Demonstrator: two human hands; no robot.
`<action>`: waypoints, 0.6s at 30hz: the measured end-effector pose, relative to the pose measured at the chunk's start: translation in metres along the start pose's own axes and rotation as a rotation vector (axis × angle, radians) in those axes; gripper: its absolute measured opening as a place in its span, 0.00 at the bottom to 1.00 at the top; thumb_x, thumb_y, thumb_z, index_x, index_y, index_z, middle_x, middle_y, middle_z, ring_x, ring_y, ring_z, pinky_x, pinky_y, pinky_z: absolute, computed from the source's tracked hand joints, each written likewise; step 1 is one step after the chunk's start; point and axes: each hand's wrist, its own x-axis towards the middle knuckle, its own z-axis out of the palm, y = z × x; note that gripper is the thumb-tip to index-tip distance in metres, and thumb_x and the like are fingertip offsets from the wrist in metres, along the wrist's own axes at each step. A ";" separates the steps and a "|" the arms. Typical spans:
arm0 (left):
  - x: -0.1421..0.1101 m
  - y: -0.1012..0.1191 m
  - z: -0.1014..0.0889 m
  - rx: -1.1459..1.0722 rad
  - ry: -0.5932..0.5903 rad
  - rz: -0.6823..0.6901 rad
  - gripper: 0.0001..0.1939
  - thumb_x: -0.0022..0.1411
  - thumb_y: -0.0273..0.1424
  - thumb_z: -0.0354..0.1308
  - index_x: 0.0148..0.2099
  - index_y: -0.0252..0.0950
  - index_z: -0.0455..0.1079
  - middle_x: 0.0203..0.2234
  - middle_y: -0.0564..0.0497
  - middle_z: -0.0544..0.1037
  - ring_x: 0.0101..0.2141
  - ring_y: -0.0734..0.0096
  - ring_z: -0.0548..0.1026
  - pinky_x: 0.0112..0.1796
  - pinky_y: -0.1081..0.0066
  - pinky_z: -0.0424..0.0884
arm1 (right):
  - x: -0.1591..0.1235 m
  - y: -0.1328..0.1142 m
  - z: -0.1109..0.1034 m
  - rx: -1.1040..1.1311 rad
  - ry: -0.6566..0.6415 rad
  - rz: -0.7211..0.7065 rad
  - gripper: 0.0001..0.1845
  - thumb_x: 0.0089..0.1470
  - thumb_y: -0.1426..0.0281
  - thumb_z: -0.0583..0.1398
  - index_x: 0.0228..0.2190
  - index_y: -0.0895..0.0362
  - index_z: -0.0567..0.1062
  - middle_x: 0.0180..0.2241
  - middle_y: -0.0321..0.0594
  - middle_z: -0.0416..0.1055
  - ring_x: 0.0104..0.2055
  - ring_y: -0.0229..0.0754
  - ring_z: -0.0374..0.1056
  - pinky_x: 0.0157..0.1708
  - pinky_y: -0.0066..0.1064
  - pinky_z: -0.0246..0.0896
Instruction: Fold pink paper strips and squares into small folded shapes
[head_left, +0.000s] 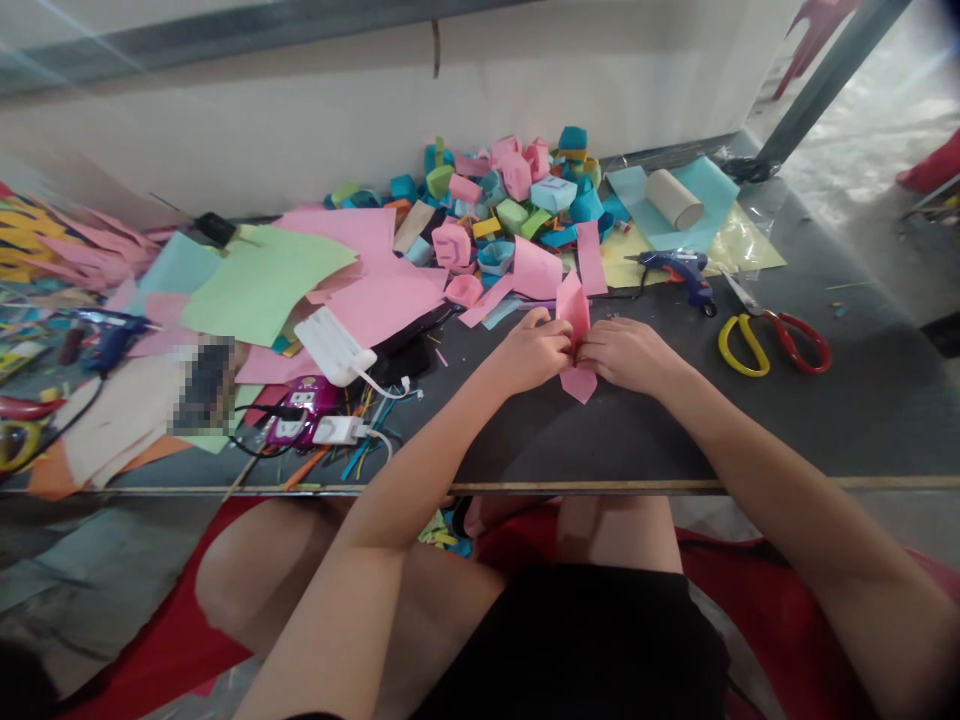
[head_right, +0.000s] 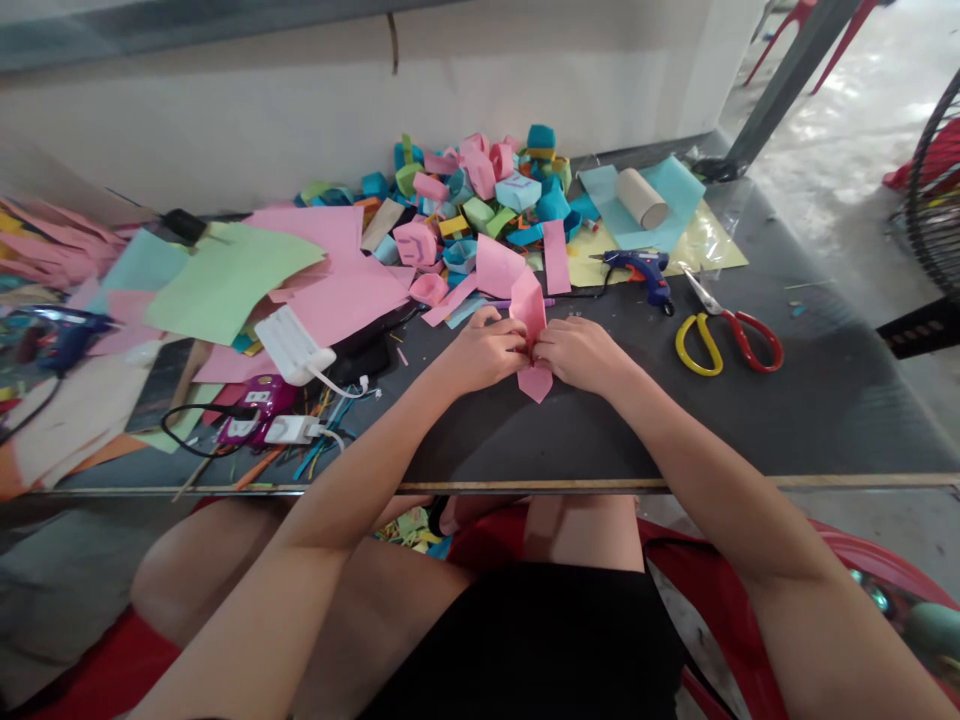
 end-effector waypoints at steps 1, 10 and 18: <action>0.000 0.003 -0.002 0.073 -0.007 0.028 0.18 0.73 0.23 0.51 0.35 0.38 0.80 0.35 0.49 0.84 0.50 0.65 0.75 0.54 0.59 0.62 | 0.000 -0.003 -0.002 -0.036 -0.007 -0.015 0.12 0.65 0.73 0.58 0.36 0.56 0.82 0.38 0.45 0.81 0.42 0.46 0.73 0.39 0.36 0.61; -0.008 0.034 -0.003 0.351 0.010 0.043 0.21 0.73 0.18 0.46 0.38 0.33 0.80 0.29 0.47 0.81 0.40 0.67 0.75 0.47 0.64 0.65 | -0.011 -0.019 -0.006 -0.161 -0.018 -0.068 0.15 0.67 0.78 0.54 0.35 0.59 0.81 0.34 0.42 0.80 0.35 0.41 0.70 0.33 0.35 0.53; -0.011 0.059 0.005 0.337 -0.060 -0.048 0.21 0.70 0.14 0.44 0.36 0.30 0.77 0.25 0.45 0.77 0.36 0.64 0.73 0.36 0.65 0.63 | -0.021 -0.040 -0.005 -0.283 0.037 0.000 0.17 0.65 0.82 0.54 0.31 0.60 0.80 0.35 0.44 0.80 0.34 0.41 0.67 0.30 0.37 0.49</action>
